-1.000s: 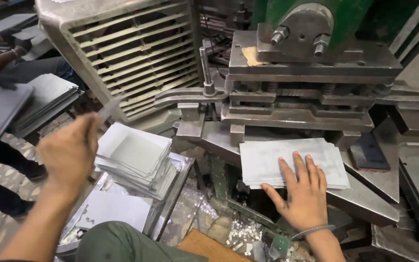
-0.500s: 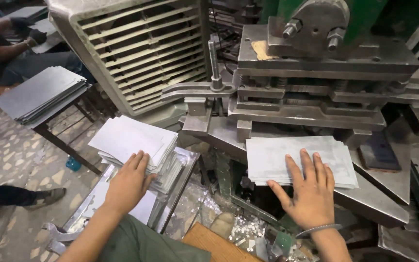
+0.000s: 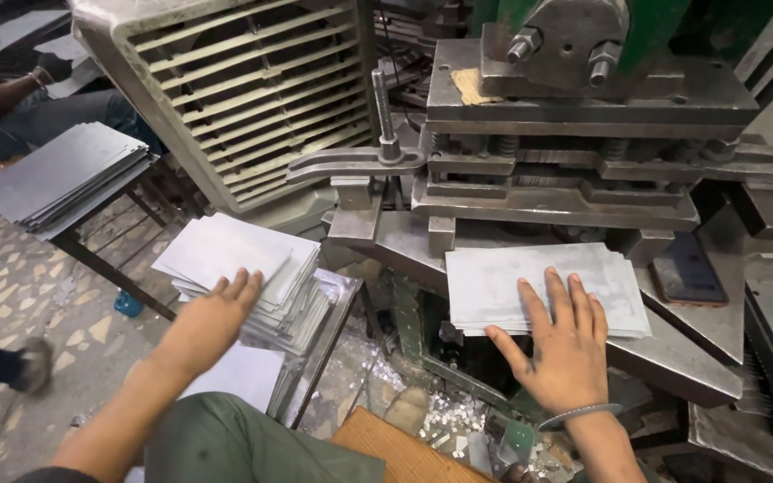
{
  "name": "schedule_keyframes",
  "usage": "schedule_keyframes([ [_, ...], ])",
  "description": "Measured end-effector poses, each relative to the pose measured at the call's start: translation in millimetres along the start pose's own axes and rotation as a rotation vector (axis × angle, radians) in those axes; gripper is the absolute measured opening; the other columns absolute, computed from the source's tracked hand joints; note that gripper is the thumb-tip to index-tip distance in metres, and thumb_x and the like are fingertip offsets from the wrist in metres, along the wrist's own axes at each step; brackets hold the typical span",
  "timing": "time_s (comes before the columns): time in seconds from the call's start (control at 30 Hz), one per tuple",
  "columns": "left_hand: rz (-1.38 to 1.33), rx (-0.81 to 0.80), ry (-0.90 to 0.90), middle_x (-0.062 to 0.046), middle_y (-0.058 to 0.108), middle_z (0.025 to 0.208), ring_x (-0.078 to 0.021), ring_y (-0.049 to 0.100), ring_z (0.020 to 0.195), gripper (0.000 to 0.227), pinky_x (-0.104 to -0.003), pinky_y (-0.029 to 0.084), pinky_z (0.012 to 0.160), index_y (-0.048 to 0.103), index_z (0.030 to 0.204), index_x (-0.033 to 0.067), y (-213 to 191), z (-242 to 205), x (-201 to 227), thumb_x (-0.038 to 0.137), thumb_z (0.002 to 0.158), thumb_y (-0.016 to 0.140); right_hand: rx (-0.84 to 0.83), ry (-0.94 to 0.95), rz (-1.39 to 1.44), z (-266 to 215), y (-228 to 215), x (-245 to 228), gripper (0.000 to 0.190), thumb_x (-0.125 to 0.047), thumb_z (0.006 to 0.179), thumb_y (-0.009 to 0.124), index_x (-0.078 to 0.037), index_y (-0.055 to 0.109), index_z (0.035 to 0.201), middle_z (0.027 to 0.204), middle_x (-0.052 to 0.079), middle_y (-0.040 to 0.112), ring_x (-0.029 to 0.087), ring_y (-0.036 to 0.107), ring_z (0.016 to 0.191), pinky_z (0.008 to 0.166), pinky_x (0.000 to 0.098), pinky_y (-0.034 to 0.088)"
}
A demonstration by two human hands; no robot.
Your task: Stamping and punching holes in rectangular metal sheets using a manual press machine.
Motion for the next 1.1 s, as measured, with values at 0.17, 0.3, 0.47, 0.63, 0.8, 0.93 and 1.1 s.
schedule_keyframes([
  [0.17, -0.154, 0.251, -0.107, -0.008, 0.060, 0.146, -0.0204, 0.079, 0.068, 0.050, -0.028, 0.071, 0.060, 0.052, 0.145, 0.0041, -72.4, -0.1, -13.1, 0.013, 0.096, 0.055, 0.019, -0.005, -0.005, -0.6, 0.1, 0.0, 0.087, -0.081, 0.089, 0.032, -0.021, 0.047, 0.150, 0.164, 0.017, 0.033, 0.037, 0.016, 0.156, 0.124, 0.0548, 0.009],
  [0.3, -0.242, 0.019, -0.067, -0.011, 0.048, 0.133, -0.0287, 0.053, 0.107, 0.059, -0.039, 0.052, 0.089, 0.037, 0.149, 0.0132, -20.0, -8.9, 6.0, 0.036, 0.097, 0.053, -0.010, -0.003, -0.019, 0.4, 5.7, 3.1, 0.086, -0.081, 0.090, 0.030, -0.022, 0.043, 0.152, 0.166, 0.017, 0.028, 0.037, 0.012, 0.157, 0.123, 0.0553, 0.008],
  [0.47, -0.106, 0.123, 0.031, -0.011, 0.046, 0.156, -0.0308, 0.052, 0.136, 0.072, -0.043, 0.051, 0.103, 0.040, 0.150, 0.0099, 1.5, -18.8, 16.9, 0.030, 0.085, 0.065, 0.024, -0.024, -0.037, -2.0, -0.7, -1.2, 0.086, -0.080, 0.091, 0.030, -0.021, 0.046, 0.151, 0.164, 0.018, 0.033, 0.037, 0.017, 0.156, 0.123, 0.0549, 0.011],
  [0.63, -0.116, 0.188, 0.010, -0.006, 0.057, 0.142, -0.0312, 0.066, 0.113, 0.068, -0.044, 0.053, 0.096, 0.051, 0.140, 0.0143, -17.0, -12.6, 13.9, 0.030, 0.078, 0.073, 0.046, -0.022, -0.019, -1.2, -8.0, -4.0, 0.084, -0.078, 0.090, 0.033, -0.020, 0.050, 0.148, 0.162, 0.018, 0.038, 0.038, 0.022, 0.155, 0.123, 0.0548, 0.014],
  [0.8, 0.007, 0.117, 0.044, -0.010, 0.050, 0.149, -0.0317, 0.064, 0.118, 0.059, -0.044, 0.056, 0.094, 0.044, 0.143, 0.0132, -10.3, -1.5, 8.1, 0.017, 0.085, 0.057, 0.042, -0.024, -0.049, -0.7, -2.3, -1.2, 0.083, -0.079, 0.090, 0.033, -0.022, 0.049, 0.149, 0.162, 0.018, 0.038, 0.038, 0.024, 0.155, 0.123, 0.0556, 0.016],
  [0.93, 0.091, 0.094, 0.144, -0.017, 0.051, 0.144, -0.0326, 0.068, 0.108, 0.063, -0.041, 0.060, 0.081, 0.044, 0.141, 0.0021, -14.3, 1.7, 12.0, 0.006, 0.080, 0.058, 0.004, -0.005, -0.084, -0.3, 1.0, 0.0, 0.084, -0.080, 0.090, 0.028, -0.025, 0.045, 0.151, 0.164, 0.016, 0.035, 0.036, 0.021, 0.156, 0.123, 0.0564, 0.016],
  [1.1, 0.178, 0.084, 0.208, -0.022, 0.050, 0.144, -0.0325, 0.068, 0.103, 0.062, -0.040, 0.061, 0.080, 0.043, 0.142, -0.0013, -7.6, 4.0, 10.6, 0.010, 0.082, 0.058, 0.030, -0.008, -0.054, -1.2, -2.3, -2.5, 0.084, -0.079, 0.089, 0.031, -0.023, 0.049, 0.149, 0.163, 0.017, 0.039, 0.038, 0.024, 0.156, 0.124, 0.0562, 0.016],
])
Point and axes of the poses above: each hand's wrist, its own z-axis towards the middle knuckle, its own y-axis out of the palm, x = y × z, the point moved 6 cm from there along z, towards the middle knuckle
